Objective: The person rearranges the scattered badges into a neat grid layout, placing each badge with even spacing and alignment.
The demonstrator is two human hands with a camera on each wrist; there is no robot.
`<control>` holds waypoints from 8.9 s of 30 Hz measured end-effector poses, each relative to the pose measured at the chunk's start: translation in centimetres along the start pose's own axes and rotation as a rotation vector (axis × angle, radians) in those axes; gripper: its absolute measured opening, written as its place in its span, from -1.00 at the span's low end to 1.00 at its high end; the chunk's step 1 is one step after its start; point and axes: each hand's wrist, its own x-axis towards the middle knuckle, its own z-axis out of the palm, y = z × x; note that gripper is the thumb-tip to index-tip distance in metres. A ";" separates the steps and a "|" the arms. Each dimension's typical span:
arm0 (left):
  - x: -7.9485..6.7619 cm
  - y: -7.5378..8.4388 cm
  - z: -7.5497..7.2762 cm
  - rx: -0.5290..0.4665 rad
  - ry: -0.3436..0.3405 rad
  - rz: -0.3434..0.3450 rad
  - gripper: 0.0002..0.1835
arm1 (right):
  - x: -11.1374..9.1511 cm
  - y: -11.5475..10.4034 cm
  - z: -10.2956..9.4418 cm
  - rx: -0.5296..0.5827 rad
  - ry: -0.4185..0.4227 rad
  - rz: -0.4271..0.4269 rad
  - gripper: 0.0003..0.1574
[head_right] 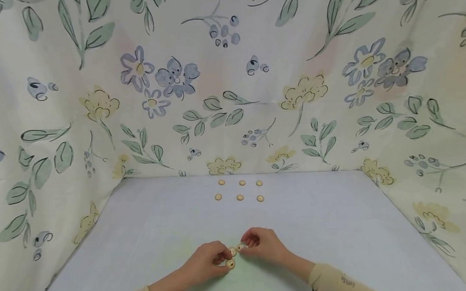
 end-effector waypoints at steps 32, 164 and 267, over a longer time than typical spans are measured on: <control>-0.1 -0.1 -0.1 -0.002 0.015 0.030 -0.85 | 0.2 0.4 0.6 -0.089 0.001 -0.083 -0.76; -0.5 -0.3 -1.3 -0.013 0.003 0.002 -0.84 | 5.8 0.4 0.5 -0.049 0.070 0.062 -0.75; -1.1 -1.2 -1.4 -0.056 0.004 -0.060 -0.85 | 8.1 1.4 -0.9 -0.175 0.115 0.095 -0.81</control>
